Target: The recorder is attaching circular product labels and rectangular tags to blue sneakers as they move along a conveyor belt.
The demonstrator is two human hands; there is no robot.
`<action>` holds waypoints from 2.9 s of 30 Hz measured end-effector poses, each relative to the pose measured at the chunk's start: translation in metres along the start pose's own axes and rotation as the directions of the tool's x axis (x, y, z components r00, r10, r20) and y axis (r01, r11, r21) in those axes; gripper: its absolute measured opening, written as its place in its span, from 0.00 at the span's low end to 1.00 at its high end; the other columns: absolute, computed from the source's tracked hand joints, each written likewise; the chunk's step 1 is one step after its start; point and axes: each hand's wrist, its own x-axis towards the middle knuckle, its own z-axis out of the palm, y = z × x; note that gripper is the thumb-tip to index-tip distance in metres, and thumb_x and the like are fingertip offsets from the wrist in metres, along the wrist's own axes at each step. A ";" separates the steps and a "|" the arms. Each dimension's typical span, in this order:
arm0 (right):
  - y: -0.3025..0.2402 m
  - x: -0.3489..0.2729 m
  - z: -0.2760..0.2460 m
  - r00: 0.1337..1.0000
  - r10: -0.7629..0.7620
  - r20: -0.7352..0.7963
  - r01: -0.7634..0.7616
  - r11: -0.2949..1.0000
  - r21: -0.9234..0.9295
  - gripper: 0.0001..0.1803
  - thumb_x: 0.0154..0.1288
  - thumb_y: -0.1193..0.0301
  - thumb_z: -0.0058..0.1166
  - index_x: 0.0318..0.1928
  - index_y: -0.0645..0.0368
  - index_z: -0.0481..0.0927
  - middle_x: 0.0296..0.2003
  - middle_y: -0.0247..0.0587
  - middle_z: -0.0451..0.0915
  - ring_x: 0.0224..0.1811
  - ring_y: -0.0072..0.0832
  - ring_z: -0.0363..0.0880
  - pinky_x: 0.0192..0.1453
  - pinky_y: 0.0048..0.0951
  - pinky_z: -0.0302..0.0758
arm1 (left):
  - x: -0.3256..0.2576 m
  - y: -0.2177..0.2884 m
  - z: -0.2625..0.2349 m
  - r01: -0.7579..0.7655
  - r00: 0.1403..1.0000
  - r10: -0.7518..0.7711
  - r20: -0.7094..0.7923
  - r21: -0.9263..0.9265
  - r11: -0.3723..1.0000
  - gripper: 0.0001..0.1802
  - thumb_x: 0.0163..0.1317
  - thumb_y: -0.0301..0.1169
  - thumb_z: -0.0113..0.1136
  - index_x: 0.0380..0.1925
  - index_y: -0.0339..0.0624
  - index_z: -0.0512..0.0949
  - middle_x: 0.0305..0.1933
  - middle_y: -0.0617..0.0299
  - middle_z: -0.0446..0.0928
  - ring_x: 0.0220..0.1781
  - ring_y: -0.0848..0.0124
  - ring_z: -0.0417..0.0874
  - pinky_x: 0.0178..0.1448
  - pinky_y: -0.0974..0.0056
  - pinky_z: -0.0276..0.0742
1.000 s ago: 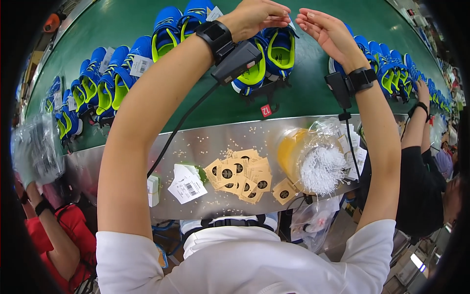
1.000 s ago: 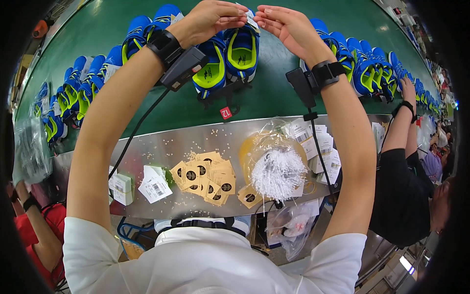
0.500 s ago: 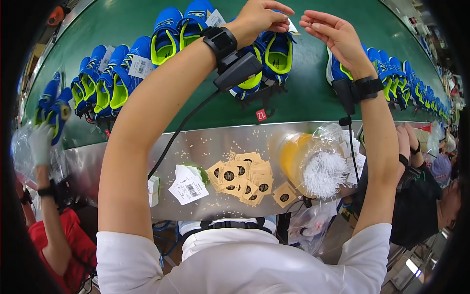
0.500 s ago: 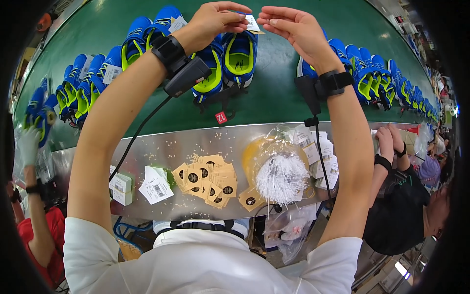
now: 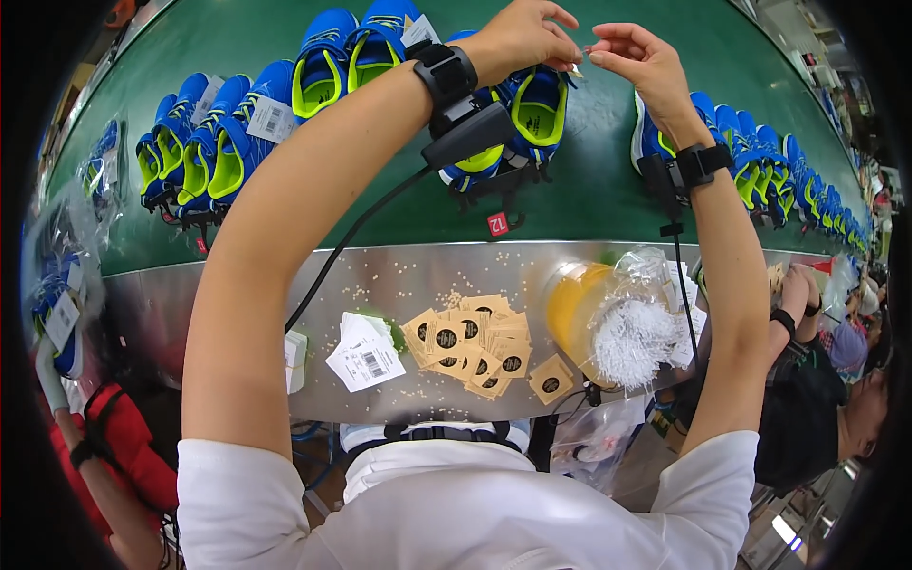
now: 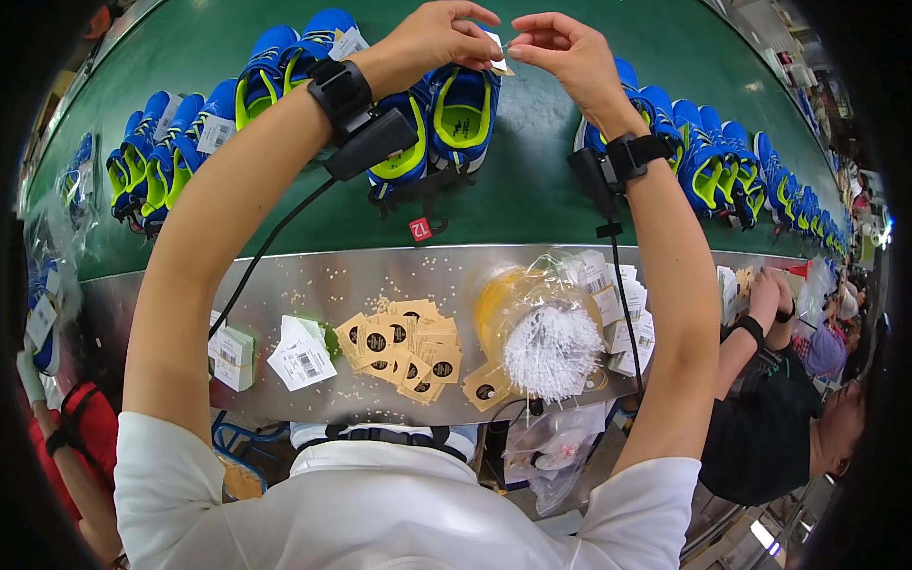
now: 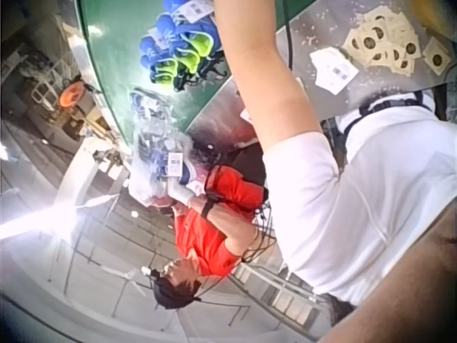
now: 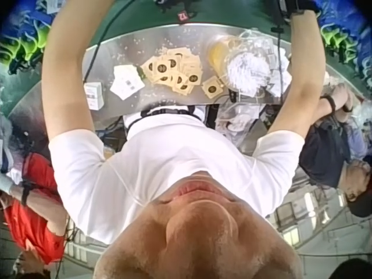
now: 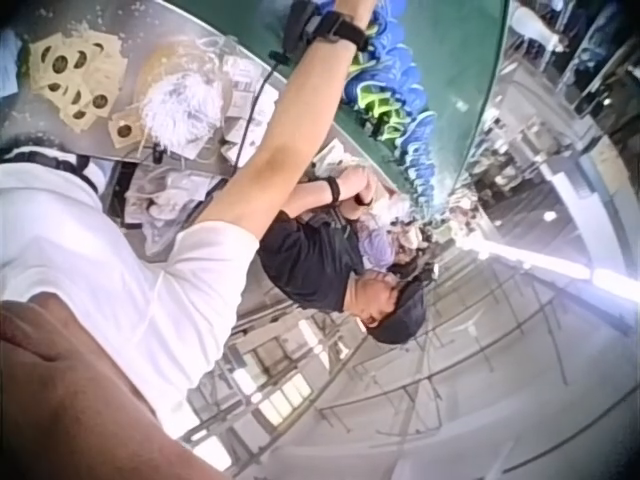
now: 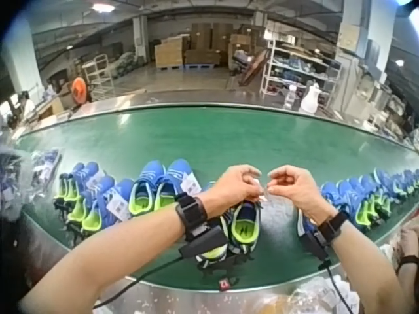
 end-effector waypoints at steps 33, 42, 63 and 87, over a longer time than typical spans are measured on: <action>-0.020 0.013 0.043 0.998 0.039 0.051 -0.049 0.979 0.197 0.11 0.56 0.78 0.59 0.40 0.63 0.77 0.31 0.37 0.80 0.30 0.22 0.80 0.32 0.21 0.79 | -0.028 0.012 -0.034 0.049 0.998 -0.052 0.024 0.091 0.995 0.31 0.54 0.19 0.61 0.57 0.25 0.59 0.30 0.57 0.78 0.31 0.72 0.79 0.35 0.72 0.74; -0.043 0.018 0.046 0.919 -0.356 0.171 0.393 0.862 -0.320 0.06 0.49 0.78 0.58 0.31 0.64 0.80 0.23 0.44 0.82 0.26 0.26 0.81 0.31 0.26 0.77 | -0.027 0.030 -0.038 0.096 0.990 -0.121 0.072 0.289 0.952 0.27 0.48 0.18 0.64 0.49 0.30 0.66 0.30 0.57 0.80 0.28 0.73 0.79 0.33 0.72 0.73; -0.035 0.025 0.079 0.997 -0.063 0.047 0.046 0.954 0.295 0.10 0.57 0.77 0.61 0.41 0.64 0.81 0.35 0.38 0.83 0.36 0.22 0.81 0.42 0.21 0.78 | -0.061 0.034 -0.069 0.056 0.998 -0.051 0.045 -0.112 0.992 0.37 0.59 0.22 0.60 0.67 0.36 0.53 0.37 0.52 0.81 0.39 0.69 0.82 0.43 0.68 0.79; -0.153 -0.125 -0.028 0.983 -0.181 -0.010 0.156 0.873 -0.462 0.12 0.60 0.69 0.54 0.37 0.66 0.80 0.29 0.47 0.82 0.33 0.36 0.82 0.38 0.33 0.76 | -0.118 0.075 -0.002 -0.367 0.930 0.244 0.276 0.634 0.681 0.39 0.48 0.26 0.65 0.63 0.43 0.63 0.64 0.55 0.66 0.56 0.65 0.75 0.59 0.61 0.71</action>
